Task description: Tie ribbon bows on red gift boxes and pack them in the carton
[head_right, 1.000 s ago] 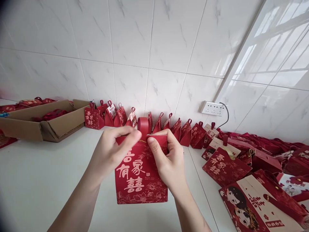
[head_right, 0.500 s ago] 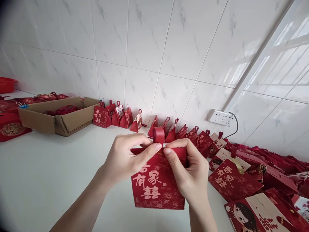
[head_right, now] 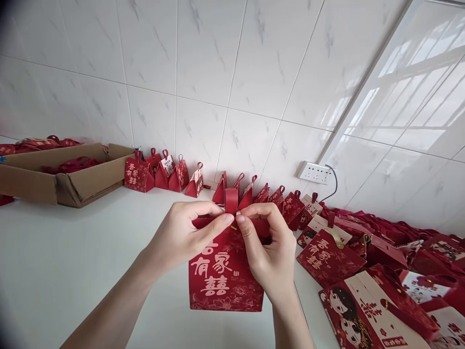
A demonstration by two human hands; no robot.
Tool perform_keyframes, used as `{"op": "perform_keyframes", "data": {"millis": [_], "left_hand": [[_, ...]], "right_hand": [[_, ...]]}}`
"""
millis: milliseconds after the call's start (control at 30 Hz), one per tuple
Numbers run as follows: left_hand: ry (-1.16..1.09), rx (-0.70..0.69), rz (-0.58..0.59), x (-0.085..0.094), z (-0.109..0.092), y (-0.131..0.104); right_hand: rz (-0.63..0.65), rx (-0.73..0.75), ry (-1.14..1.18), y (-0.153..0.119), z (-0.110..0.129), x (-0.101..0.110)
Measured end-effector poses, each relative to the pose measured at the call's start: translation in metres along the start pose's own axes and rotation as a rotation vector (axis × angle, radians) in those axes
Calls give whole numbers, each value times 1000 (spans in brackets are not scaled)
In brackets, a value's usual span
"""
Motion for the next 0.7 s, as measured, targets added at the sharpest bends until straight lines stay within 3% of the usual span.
{"op": "perform_keyframes", "data": {"millis": [100, 267, 333, 700], "left_hand": [[-9, 8, 15, 1, 0, 0], [-32, 97, -17, 10, 10, -1], [-37, 106, -20, 11, 12, -2], [-12, -109, -64, 9, -10, 0]], "right_hand": [[13, 38, -9, -1, 2, 1], [189, 105, 7, -4, 8, -13], [201, 96, 13, -4, 9, -14], [153, -128, 99, -5, -5, -13]]}}
Point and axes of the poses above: each hand's wrist, its own y-axis towards the middle knuckle, its own x-axis out of the back of the hand, z = x × y, the point moved 10 cm from there along y, towards the middle knuckle
